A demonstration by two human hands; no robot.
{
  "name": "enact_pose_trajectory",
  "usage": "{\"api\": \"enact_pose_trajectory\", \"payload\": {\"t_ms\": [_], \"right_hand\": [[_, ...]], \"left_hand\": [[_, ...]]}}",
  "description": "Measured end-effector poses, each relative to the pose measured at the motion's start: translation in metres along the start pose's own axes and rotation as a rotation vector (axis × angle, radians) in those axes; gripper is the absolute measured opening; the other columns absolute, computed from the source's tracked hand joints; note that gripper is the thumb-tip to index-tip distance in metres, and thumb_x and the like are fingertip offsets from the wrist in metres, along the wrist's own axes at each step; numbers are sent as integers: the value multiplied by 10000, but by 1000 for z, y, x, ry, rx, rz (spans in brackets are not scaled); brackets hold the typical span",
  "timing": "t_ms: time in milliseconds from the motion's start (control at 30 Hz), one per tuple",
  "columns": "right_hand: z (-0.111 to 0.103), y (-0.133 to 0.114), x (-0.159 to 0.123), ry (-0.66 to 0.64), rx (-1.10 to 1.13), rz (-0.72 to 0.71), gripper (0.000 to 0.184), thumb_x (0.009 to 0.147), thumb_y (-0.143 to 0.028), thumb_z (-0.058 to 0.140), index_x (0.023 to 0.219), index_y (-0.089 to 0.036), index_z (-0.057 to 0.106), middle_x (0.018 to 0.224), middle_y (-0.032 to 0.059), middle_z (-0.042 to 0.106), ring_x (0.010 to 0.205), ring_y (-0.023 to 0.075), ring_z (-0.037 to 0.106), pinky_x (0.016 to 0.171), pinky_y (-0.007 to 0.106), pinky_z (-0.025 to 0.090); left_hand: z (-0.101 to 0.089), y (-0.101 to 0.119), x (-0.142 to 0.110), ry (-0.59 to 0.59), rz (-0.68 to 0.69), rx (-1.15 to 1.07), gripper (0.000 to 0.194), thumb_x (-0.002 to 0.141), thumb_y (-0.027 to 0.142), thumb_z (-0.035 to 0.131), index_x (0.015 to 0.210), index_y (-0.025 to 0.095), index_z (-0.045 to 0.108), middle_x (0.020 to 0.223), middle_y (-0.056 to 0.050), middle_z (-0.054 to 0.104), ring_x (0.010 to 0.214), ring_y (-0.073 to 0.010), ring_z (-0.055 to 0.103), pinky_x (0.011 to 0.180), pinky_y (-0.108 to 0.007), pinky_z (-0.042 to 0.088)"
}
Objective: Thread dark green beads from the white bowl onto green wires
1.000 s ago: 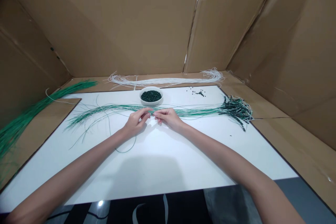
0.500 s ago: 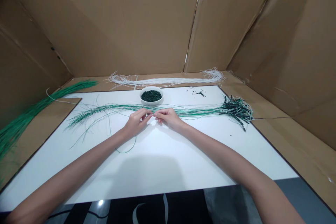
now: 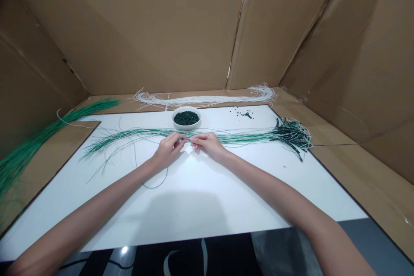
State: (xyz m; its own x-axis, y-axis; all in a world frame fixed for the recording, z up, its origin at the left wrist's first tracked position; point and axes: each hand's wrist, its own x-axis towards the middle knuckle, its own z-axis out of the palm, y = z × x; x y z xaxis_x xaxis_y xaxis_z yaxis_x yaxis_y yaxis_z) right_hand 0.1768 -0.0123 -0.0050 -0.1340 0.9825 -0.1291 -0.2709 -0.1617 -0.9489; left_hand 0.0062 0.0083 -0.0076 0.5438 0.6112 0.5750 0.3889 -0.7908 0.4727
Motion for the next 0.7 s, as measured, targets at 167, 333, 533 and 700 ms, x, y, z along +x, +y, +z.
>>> {"api": "enact_pose_trajectory", "payload": {"t_ms": [167, 333, 533, 700], "right_hand": [[-2, 6, 1, 13, 45, -67, 272, 521, -236, 748, 761, -135, 669, 647, 18, 649, 502, 72, 536, 527, 218, 433], [-3, 11, 2, -1, 31, -145, 322, 557, -229, 733, 847, -177, 604, 682, 11, 662, 535, 99, 566, 540, 245, 459], [-3, 12, -1, 36, -30, -206, 188, 565, -222, 732, 685, -148, 608, 652, 22, 656, 536, 101, 569, 549, 239, 460], [-4, 13, -2, 20, -12, -197, 174, 587, -229, 717, 736, -154, 668, 678, 33, 664, 516, 91, 553, 543, 241, 455]], "left_hand": [[2, -2, 0, 40, -51, 15, 108, 845, 213, 408, 870, 165, 502, 794, -16, 532, 639, -90, 484, 632, -209, 400], [4, -3, 1, 60, -66, 25, 91, 834, 226, 428, 829, 168, 498, 768, -5, 533, 609, -86, 473, 598, -203, 392], [3, -2, 1, 83, -54, 39, 88, 834, 226, 430, 831, 170, 499, 755, 0, 531, 600, -83, 464, 596, -201, 390], [4, -2, 0, 105, -11, 46, 74, 834, 205, 427, 836, 169, 492, 766, -5, 532, 594, -83, 454, 595, -203, 389]]}}
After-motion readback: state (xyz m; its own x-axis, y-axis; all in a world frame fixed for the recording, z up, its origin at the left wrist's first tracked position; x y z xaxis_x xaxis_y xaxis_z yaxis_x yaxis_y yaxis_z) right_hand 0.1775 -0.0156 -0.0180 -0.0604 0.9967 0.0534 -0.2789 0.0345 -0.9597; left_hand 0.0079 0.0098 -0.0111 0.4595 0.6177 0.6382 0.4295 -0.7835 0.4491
